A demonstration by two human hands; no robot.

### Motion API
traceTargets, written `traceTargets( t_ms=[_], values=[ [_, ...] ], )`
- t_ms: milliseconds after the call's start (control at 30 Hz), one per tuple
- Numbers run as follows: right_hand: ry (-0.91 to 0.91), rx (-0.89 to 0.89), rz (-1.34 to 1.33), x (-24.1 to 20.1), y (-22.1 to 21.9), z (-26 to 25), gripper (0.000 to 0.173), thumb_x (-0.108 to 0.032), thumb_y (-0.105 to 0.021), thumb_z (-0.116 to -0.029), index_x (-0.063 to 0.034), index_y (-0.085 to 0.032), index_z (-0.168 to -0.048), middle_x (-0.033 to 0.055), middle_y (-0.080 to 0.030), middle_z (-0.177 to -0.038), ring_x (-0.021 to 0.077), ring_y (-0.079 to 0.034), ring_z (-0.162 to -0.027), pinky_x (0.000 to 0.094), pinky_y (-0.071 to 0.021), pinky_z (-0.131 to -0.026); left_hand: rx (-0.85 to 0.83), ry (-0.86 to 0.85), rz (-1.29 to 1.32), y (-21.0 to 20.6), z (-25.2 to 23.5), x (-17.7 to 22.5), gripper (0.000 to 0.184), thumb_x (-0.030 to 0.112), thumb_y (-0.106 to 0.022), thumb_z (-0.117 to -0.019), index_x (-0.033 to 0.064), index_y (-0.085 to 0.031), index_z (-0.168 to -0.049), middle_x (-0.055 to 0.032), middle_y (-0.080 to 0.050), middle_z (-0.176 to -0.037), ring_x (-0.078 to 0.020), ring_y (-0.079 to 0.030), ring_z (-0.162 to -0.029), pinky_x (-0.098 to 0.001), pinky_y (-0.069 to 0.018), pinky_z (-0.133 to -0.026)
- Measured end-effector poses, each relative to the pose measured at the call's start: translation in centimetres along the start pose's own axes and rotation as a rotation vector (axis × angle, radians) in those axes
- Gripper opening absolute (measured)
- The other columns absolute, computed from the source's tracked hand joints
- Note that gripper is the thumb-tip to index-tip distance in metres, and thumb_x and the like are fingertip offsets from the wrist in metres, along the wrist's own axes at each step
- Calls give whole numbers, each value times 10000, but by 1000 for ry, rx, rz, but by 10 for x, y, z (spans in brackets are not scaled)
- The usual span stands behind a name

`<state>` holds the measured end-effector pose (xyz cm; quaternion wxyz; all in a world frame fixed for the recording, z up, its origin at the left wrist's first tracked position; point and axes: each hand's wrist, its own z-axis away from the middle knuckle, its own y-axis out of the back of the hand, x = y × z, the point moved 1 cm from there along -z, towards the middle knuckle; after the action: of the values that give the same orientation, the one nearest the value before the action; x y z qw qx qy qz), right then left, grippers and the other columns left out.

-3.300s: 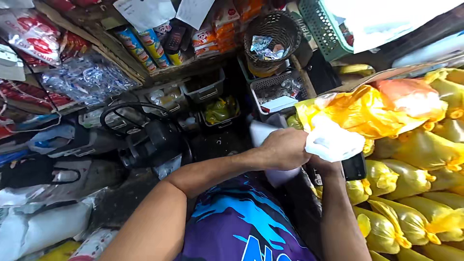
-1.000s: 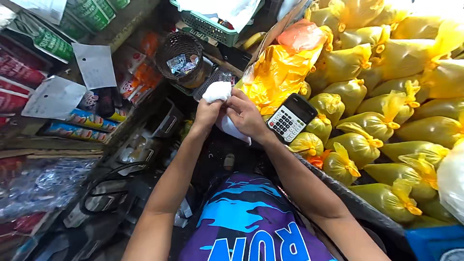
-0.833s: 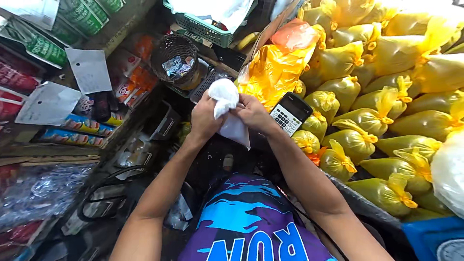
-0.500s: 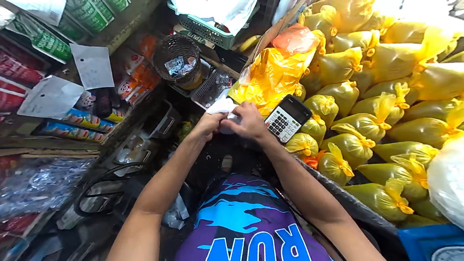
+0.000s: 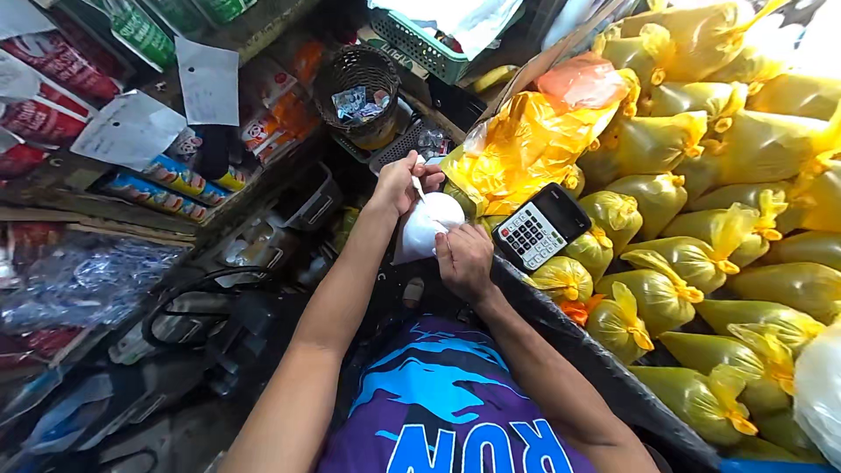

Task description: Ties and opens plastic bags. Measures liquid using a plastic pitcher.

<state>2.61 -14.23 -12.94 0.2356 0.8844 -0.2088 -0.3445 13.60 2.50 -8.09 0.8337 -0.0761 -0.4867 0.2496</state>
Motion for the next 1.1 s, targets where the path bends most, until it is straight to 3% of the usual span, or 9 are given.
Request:
traceTargets(
  t_ms=[167, 267, 400, 467, 600, 667, 867, 1000, 1100],
  values=[
    [-10, 38, -77, -4, 11, 22, 439, -226, -496, -1026, -97, -506, -606, 43, -518, -595, 215, -544, -617, 397, -433, -617, -214, 195, 330, 14, -8, -7, 401, 384, -333, -1117, 131, -509, -861, -22, -582, -713, -82, -515, -464, -207, -476, -416],
    [16, -95, -87, 16, 42, 19, 425, -254, -516, -1044, -79, -573, -661, 60, -569, -662, 238, -588, -705, 425, -477, -687, -307, 17, -450, 30, 21, 0, 434, 344, -335, -1126, 46, -592, -946, -2, -606, -739, -50, -443, -480, -200, -435, -478],
    [153, -336, 53, 61, 72, 18, 412, -344, -536, -1041, -101, -630, -722, 55, -620, -768, 258, -605, -822, 449, -477, -753, -619, 71, -1337, 51, 90, -37, 434, 396, -528, -1060, 47, -730, -898, -55, -729, -730, -153, -681, -616, -405, -584, -649],
    [106, -473, 47, 75, 75, 28, 397, -387, -512, -1034, -146, -679, -768, 23, -627, -801, 242, -598, -869, 463, -459, -809, -724, 162, -1165, 65, 104, -67, 343, 293, -517, -1072, 46, -735, -978, -13, -705, -757, -86, -632, -595, -293, -559, -608],
    [-159, -763, -132, 57, 84, 56, 392, -459, -473, -1042, -204, -755, -948, 56, -671, -1052, 294, -599, -1092, 564, -487, -919, -429, 430, -293, 74, 113, -88, 245, 112, -460, -1070, -1, -677, -1083, -19, -658, -830, -77, -598, -653, -240, -554, -680],
    [-142, -735, -231, 26, 78, 51, 333, -405, -510, -1030, -186, -729, -909, 74, -650, -1102, 303, -580, -1131, 564, -479, -936, -441, 333, -266, 57, 121, -87, 242, 64, -474, -1016, -3, -688, -1108, -38, -673, -864, -92, -612, -691, -263, -558, -707],
    [-216, -448, -485, 25, 62, -6, 277, -255, -573, -1018, -66, -687, -851, 84, -621, -1183, 197, -595, -1137, 392, -544, -961, -440, -637, -1404, 15, 112, -72, 198, 227, -593, -991, 66, -707, -1014, -80, -696, -946, -221, -691, -862, -477, -583, -751],
    [-384, -404, -580, 34, 60, -15, 420, -93, -699, -912, -53, -585, -1314, 116, -560, -1381, 193, -640, -1160, 387, -600, -952, -479, -606, -1386, 3, 95, -44, 208, 199, -530, -1005, 93, -705, -963, -45, -693, -876, -192, -681, -822, -483, -567, -726],
    [-409, -354, -401, 40, 48, -14, 97, -134, -670, -955, -78, -736, -999, 85, -606, -1321, 167, -618, -1173, 362, -573, -962, -497, -483, -1321, 3, 80, -36, 248, 222, -507, -1012, 111, -700, -903, -15, -681, -734, -149, -667, -674, -446, -567, -652]
  ],
)
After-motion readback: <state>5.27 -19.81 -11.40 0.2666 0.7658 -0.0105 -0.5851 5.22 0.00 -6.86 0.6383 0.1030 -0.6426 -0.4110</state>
